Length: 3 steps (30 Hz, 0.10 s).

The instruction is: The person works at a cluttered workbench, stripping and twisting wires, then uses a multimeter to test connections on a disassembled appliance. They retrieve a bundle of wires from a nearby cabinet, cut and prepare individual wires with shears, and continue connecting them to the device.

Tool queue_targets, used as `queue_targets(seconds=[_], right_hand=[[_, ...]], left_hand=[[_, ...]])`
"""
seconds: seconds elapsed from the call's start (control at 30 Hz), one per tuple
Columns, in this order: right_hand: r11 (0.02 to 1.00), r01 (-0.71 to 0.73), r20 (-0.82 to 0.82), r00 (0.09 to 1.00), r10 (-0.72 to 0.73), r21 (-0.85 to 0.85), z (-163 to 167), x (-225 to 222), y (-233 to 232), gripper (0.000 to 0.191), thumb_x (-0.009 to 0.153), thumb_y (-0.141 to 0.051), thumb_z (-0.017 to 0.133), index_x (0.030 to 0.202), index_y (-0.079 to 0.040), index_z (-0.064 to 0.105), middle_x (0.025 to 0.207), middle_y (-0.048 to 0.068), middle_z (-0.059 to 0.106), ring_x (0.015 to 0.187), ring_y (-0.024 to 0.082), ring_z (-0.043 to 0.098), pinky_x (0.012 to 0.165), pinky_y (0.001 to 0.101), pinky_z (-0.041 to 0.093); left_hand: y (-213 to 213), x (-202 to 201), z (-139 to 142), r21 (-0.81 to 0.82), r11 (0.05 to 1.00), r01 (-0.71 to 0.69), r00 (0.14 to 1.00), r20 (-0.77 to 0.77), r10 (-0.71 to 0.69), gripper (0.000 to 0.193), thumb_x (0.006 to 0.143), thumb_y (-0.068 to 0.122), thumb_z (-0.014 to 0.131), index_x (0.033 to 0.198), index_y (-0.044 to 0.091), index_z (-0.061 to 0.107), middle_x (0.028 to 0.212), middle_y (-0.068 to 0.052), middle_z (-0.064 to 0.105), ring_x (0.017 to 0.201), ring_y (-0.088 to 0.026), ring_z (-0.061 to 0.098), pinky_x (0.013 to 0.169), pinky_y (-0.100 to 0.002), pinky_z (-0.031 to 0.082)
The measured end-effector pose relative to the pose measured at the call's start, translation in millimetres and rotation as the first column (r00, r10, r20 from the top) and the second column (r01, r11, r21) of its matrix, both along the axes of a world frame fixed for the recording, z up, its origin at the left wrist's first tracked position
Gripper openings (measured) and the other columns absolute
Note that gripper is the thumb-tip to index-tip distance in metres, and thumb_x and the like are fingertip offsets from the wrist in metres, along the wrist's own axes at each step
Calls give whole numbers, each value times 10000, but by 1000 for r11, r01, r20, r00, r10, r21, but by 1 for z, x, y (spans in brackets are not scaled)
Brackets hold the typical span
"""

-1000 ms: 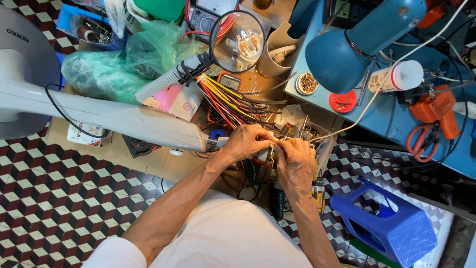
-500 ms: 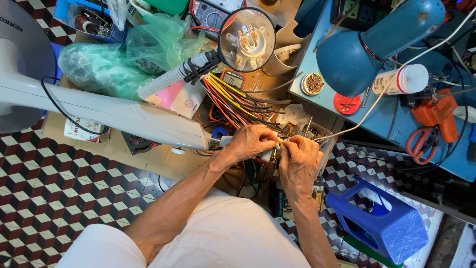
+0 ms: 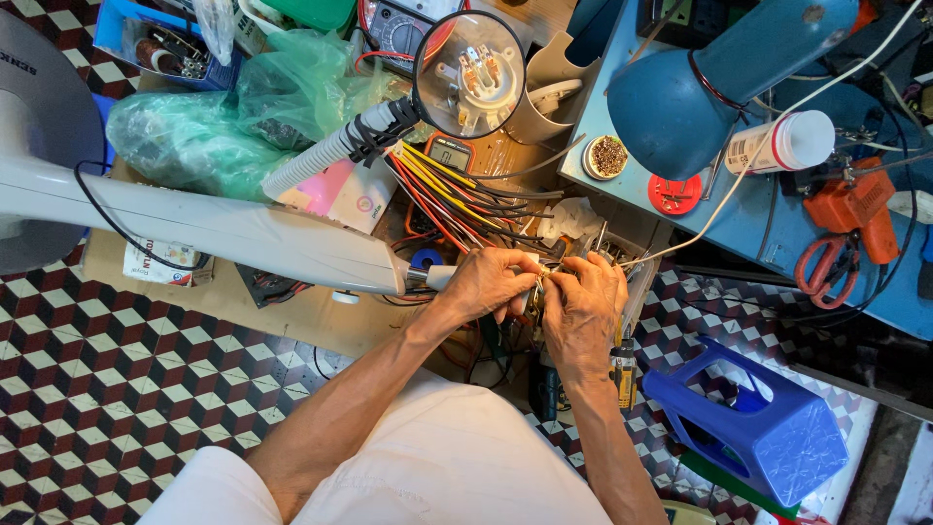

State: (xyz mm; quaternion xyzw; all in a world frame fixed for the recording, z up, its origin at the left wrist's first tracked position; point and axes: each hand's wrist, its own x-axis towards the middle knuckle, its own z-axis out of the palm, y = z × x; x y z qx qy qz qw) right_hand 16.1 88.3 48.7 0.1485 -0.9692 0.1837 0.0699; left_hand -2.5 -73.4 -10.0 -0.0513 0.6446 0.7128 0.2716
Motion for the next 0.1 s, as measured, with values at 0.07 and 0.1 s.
queue_targets(seconds=[0.07, 0.1], right_hand=[[1000, 9, 20, 1000, -9, -23, -3, 0, 2, 138, 871, -99, 738, 979, -17, 765, 1171, 130, 674, 1293, 354, 521, 1180, 527, 312], [999, 13, 27, 1000, -12, -36, -5, 1, 3, 139, 875, -105, 738, 980, -18, 766, 1170, 127, 675, 1294, 350, 522, 1180, 528, 314]], left_hand=[[-1, 4, -2, 31, 1000, 3, 1000, -4, -3, 263, 950, 191, 644, 1136, 22, 719, 632, -45, 709, 439, -95, 627, 397, -245, 498], [0, 5, -3, 46, 999, 12, 1000, 9, -12, 284, 961, 199, 637, 1173, 23, 703, 660, -50, 715, 454, -93, 636, 413, -239, 508]])
